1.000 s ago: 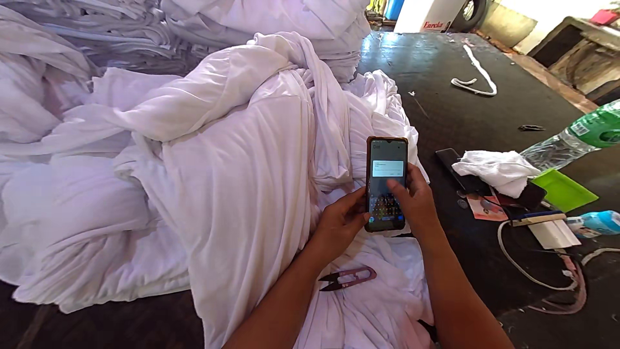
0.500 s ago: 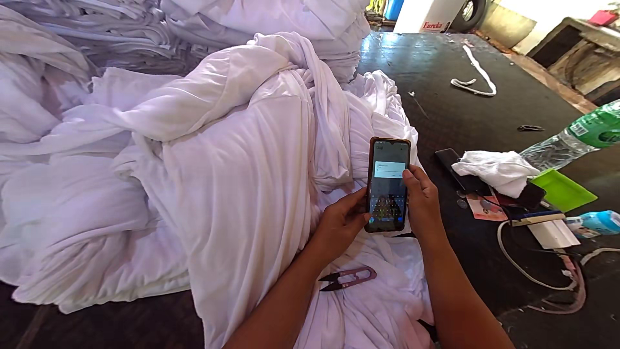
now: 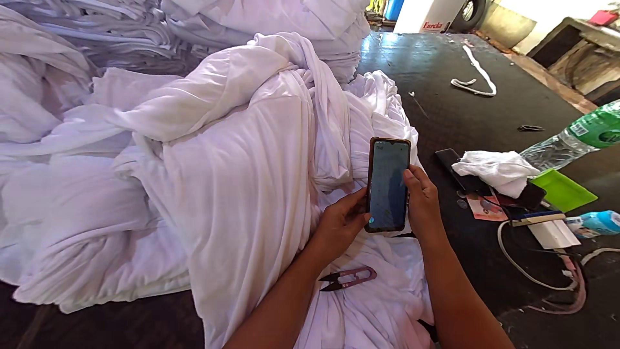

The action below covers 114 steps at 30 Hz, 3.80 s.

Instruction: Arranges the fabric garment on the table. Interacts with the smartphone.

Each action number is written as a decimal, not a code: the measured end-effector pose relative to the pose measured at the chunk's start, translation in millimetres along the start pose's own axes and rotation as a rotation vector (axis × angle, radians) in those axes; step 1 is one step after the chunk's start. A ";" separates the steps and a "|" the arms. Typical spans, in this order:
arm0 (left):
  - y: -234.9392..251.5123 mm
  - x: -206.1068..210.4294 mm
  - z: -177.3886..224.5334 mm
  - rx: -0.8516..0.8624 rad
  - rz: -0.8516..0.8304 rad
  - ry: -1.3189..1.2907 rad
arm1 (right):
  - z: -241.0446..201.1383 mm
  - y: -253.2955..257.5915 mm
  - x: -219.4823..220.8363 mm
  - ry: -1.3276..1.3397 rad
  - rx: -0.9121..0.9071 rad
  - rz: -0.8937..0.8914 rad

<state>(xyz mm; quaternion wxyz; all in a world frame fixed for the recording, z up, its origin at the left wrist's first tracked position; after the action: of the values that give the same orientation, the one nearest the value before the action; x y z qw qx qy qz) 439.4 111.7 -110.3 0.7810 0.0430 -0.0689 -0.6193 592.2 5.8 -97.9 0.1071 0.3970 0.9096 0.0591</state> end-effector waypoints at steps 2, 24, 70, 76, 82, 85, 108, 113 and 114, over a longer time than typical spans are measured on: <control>0.2 0.1 -0.1 -0.003 0.002 0.000 | 0.1 -0.2 -0.1 -0.002 -0.003 -0.004; -0.1 0.1 0.3 0.005 0.005 0.004 | 0.0 0.3 0.3 -0.022 -0.003 -0.008; -0.5 0.4 -0.5 0.008 0.011 -0.018 | 2.7 1.3 -0.9 0.002 0.007 -0.001; -0.4 0.2 -0.6 0.007 0.005 0.002 | 2.0 1.3 -0.8 -0.005 0.006 0.002; -0.2 -0.3 0.0 0.022 0.007 0.004 | 1.7 1.3 -0.4 -0.009 0.003 -0.002; -0.1 -0.2 -0.6 0.014 0.006 -0.001 | 2.5 1.2 -0.8 -0.007 0.000 -0.002; -0.5 -0.2 -0.3 0.011 0.010 0.007 | -1.5 -1.5 5.8 -0.085 0.060 -0.167; -0.6 -0.2 -0.4 0.000 0.009 0.016 | -2.0 -1.7 6.1 -0.088 0.069 -0.161; -0.6 -0.1 -0.4 0.001 0.009 0.016 | -1.9 -1.7 5.9 -0.091 0.067 -0.163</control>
<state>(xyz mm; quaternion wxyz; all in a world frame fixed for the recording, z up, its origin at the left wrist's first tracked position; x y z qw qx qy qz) 438.8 111.7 -110.8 0.7843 0.0481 -0.0635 -0.6152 586.7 9.0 -97.3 0.1394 0.3272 0.9346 0.0016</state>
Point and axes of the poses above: each hand's wrist, its own y-axis towards the middle knuckle, its own x-axis out of the palm, z = x × y, the point moved 5 cm from there along y, towards the middle knuckle, and after that the axes turned 10 degrees about -z, right-handed, at the moved point
